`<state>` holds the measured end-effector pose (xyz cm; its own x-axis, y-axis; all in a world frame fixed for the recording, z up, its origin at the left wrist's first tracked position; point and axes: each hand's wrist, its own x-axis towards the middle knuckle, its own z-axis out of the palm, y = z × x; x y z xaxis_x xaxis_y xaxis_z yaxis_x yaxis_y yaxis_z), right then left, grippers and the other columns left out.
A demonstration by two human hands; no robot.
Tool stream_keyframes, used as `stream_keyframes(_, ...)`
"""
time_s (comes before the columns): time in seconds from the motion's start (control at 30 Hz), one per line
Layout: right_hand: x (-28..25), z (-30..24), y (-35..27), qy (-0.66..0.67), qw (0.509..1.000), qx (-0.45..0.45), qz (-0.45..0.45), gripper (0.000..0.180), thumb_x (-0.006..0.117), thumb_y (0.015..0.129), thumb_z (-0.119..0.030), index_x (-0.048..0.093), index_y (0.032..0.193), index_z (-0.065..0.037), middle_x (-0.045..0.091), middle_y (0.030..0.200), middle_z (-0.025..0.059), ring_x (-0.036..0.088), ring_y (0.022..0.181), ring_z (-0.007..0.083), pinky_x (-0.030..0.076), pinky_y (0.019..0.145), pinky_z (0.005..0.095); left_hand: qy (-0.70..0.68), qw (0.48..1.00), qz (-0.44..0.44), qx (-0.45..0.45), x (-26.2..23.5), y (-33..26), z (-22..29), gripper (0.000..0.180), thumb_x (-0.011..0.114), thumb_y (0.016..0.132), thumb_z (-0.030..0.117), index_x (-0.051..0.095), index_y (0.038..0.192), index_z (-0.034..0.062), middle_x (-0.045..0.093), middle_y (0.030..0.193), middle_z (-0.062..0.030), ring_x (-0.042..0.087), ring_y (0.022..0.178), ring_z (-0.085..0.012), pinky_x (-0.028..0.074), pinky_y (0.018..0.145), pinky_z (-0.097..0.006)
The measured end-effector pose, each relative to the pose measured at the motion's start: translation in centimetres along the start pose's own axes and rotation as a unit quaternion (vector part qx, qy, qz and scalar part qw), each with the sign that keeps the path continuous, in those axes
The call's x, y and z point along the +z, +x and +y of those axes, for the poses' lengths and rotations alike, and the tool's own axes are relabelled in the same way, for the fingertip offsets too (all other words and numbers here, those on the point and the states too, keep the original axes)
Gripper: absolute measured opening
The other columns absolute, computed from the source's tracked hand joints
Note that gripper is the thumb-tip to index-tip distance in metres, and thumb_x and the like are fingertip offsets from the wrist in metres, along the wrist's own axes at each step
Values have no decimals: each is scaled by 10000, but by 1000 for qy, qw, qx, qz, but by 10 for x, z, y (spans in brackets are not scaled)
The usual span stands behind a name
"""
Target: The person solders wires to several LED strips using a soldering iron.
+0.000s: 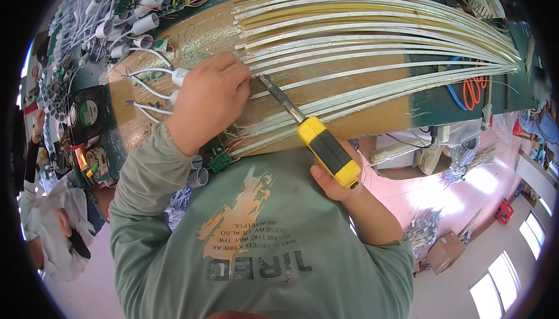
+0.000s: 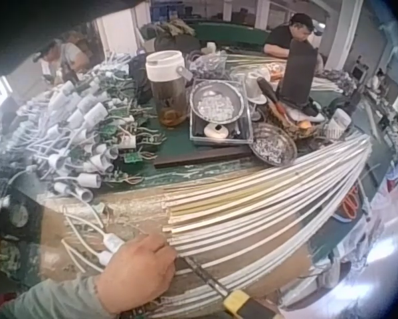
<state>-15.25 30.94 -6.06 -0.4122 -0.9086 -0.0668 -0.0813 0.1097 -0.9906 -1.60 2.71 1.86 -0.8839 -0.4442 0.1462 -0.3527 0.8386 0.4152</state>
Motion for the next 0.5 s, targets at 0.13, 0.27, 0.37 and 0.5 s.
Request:
stream_keyframes(0.13, -2, -10, 3, 42, 999, -12, 15, 250, 729, 864, -179, 666, 1042, -15, 643, 833, 101, 636, 757, 261, 501, 666, 348, -4, 1000, 0, 0, 1, 1, -1, 36, 641, 773, 28, 653, 806, 34, 614, 840, -124, 626, 814, -341, 522, 725, -424)
stream_keyframes(0.27, -13, -27, 12, 50, 999, 11, 17, 454, 736, 887, -324, 556, 1166, -15, 570, 765, 54, 555, 666, 181, 450, 590, 308, -11, 1000, 7, 8, 2, 2, 0, 37, 641, 774, 30, 657, 807, 32, 615, 841, -126, 622, 811, -348, 516, 725, -434)
stream_keyframes(0.37, -19, -48, 35, 159, 983, 36, 87, 751, 778, 860, -432, 435, 1367, 2, 521, 740, 28, 506, 626, 136, 417, 548, 283, -19, 1000, 7, 2, 1, 1, -1, 39, 638, 780, 34, 663, 809, 31, 616, 846, -130, 618, 812, -353, 510, 725, -440)
stream_keyframes(0.5, -44, -62, 71, 137, 965, -77, 211, 663, 722, 903, -356, 429, 1363, 21, 516, 734, 26, 500, 619, 138, 415, 536, 294, -9, 1000, 5, 4, 1, 0, 0, 44, 633, 787, 38, 666, 813, 28, 617, 855, -135, 616, 812, -357, 507, 718, -444)
